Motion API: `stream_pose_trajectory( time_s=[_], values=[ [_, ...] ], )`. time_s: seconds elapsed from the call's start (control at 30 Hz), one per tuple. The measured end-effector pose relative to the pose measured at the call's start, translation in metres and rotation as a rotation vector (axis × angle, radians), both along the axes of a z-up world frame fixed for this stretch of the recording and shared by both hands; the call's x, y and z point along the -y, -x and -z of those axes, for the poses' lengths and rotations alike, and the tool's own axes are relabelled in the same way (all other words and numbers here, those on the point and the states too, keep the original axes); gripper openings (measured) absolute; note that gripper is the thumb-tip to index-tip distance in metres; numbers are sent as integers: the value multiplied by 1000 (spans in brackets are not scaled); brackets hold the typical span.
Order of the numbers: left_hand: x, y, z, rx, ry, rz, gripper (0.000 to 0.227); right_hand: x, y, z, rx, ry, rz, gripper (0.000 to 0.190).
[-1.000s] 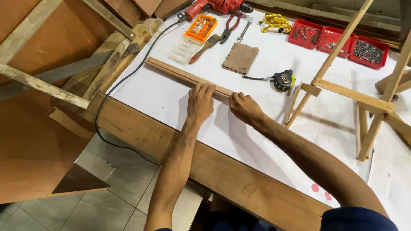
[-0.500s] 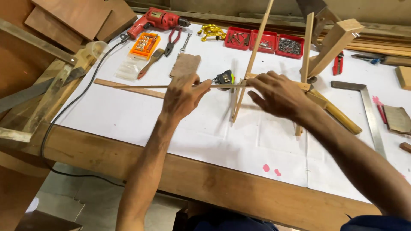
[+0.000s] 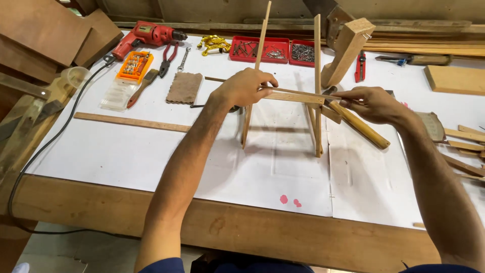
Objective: Sanding small wooden slats and then using a hammer and nails to assemble a wooden frame.
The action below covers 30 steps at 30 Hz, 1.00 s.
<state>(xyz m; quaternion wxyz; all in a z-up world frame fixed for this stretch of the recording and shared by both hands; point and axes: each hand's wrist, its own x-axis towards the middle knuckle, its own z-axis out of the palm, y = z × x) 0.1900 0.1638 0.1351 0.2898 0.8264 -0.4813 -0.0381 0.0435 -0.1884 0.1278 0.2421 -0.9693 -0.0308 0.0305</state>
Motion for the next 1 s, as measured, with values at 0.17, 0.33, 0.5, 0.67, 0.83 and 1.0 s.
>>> stream_pose_trajectory(
  time_s=[0.17,0.33,0.5,0.67,0.83,1.0],
  values=[
    [1,-23,29,-4,-22,34,25,20,-7,28,-92,-30,42,37],
    [-9,-1,-5,-319,-168,-180,35,21,-10,39,-87,-41,5,41],
    [-30,-9,29,-124,283,-153,45,12,-9,40,3,56,-70,43],
    [-46,17,57,240,652,-349,33,-8,4,35,127,115,-119,55],
    [-53,50,120,192,797,-697,26,-25,7,38,157,157,-60,62],
    [-42,89,133,-69,406,-634,77,-18,-1,61,262,227,-62,51]
  ],
)
